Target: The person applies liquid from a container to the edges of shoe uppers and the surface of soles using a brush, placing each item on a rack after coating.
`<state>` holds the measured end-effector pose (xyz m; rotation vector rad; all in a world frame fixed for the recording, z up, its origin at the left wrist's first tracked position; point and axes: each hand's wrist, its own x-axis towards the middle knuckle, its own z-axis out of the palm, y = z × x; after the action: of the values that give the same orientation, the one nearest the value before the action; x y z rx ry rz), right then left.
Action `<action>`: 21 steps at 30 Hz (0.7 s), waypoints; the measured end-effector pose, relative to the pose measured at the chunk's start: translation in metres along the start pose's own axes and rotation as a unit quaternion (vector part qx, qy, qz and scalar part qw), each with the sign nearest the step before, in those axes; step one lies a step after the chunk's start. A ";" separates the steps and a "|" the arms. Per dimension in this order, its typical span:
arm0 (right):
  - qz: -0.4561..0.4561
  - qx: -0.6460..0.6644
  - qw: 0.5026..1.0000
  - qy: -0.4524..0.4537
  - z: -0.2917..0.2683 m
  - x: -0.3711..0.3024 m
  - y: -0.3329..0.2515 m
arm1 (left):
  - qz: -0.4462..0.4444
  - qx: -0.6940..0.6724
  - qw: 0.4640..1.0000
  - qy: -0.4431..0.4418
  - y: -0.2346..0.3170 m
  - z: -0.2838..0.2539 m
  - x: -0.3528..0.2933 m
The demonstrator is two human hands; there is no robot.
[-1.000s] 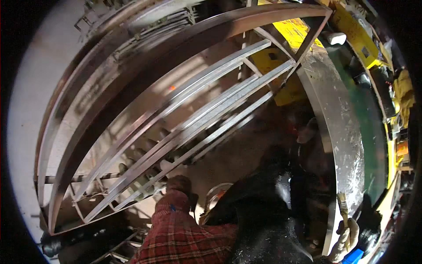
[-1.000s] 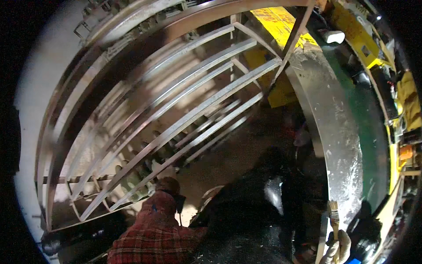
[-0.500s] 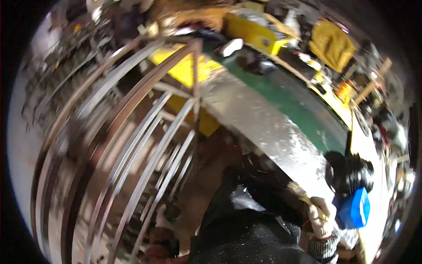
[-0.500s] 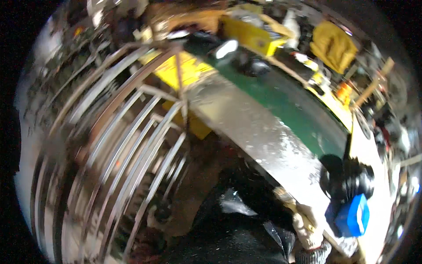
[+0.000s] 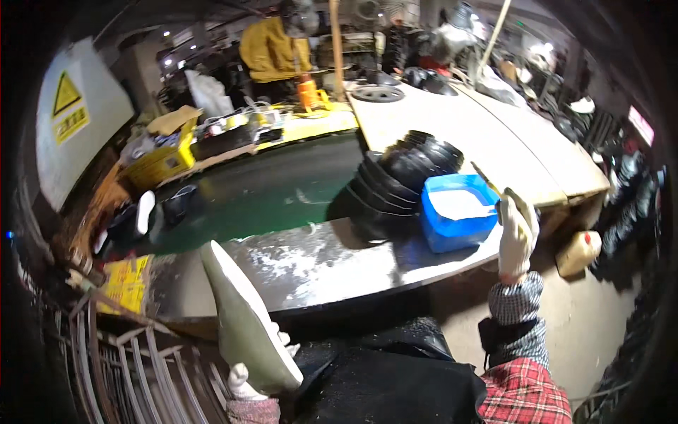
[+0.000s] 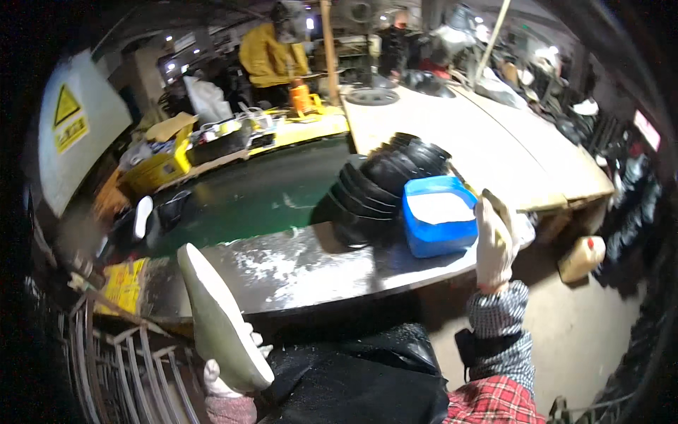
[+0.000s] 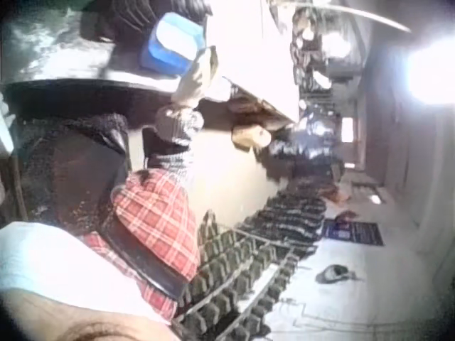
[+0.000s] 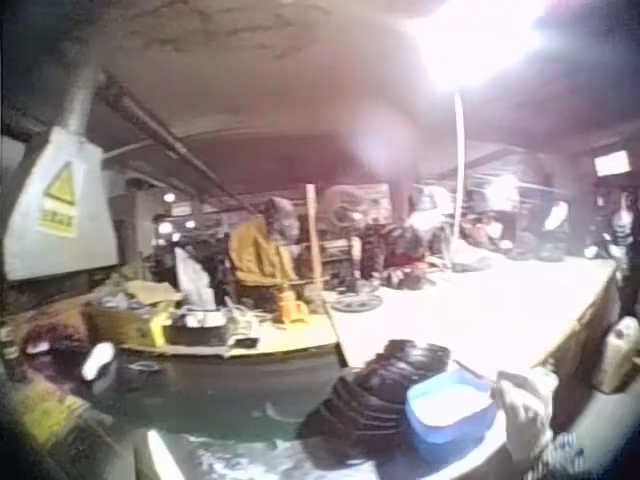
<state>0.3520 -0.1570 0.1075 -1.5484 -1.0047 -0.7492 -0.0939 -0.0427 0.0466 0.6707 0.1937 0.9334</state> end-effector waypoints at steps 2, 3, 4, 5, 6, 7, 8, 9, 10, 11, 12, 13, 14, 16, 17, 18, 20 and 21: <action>0.101 -0.011 0.987 -0.125 -0.025 0.024 0.043 | -0.036 0.032 0.999 0.018 -0.017 0.010 0.027; 0.019 -0.028 0.992 -0.119 -0.022 0.029 0.050 | -0.046 0.030 0.998 -0.002 -0.027 0.014 0.037; 0.202 0.038 0.970 -0.134 -0.017 0.036 0.051 | -0.067 0.000 0.998 -0.007 -0.040 0.019 0.044; 0.176 0.000 0.971 -0.160 -0.011 0.041 0.060 | -0.084 -0.016 0.996 -0.006 -0.051 0.017 0.049; 0.149 -0.038 0.970 -0.187 -0.004 0.043 0.071 | -0.100 -0.032 0.995 -0.004 -0.061 0.013 0.051; 0.152 -0.035 0.970 -0.188 0.000 0.046 0.080 | -0.114 -0.048 0.992 0.020 -0.069 0.014 0.049; 0.170 -0.081 0.949 -0.252 0.003 0.050 0.087 | -0.132 -0.051 0.990 0.024 -0.075 0.009 0.049; 0.183 -0.119 0.922 -0.319 0.014 0.053 0.081 | -0.132 -0.053 0.989 0.023 -0.078 0.002 0.047; 0.186 -0.110 0.923 -0.318 0.008 0.057 0.069 | -0.132 -0.055 0.989 0.023 -0.081 -0.002 0.042; 0.197 -0.039 0.942 -0.269 0.005 0.056 0.068 | -0.123 -0.055 0.989 0.057 -0.081 0.005 0.033; 0.206 0.030 0.953 -0.218 -0.007 0.053 0.072 | -0.130 -0.093 0.980 0.118 -0.081 0.003 0.020; 0.207 0.040 0.956 -0.203 -0.023 0.052 0.075 | -0.153 -0.126 0.974 0.114 -0.076 -0.008 0.013; 0.208 0.050 0.958 -0.189 -0.037 0.050 0.075 | -0.174 -0.158 0.966 0.110 -0.073 -0.018 0.008; 0.207 0.043 0.950 -0.228 -0.042 0.046 0.066 | -0.214 -0.050 0.937 0.272 -0.069 -0.015 0.001; 0.198 0.078 0.947 -0.242 -0.044 0.045 0.052 | -0.222 -0.051 0.929 0.291 -0.071 -0.017 0.001; 0.191 0.114 0.941 -0.255 -0.037 0.039 0.030 | -0.230 -0.049 0.921 0.311 -0.068 -0.019 0.005; 0.134 0.201 0.940 -0.243 0.001 0.013 -0.030 | -0.253 -0.090 0.930 0.251 -0.066 -0.032 0.011; 0.137 0.223 0.930 -0.258 0.029 -0.001 -0.057 | -0.217 -0.125 0.944 0.215 -0.068 -0.045 0.007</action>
<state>0.2992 -0.1258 0.1252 -1.4571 -1.2017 0.1027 -0.0626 -0.0447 -0.0295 0.1658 0.5770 0.6496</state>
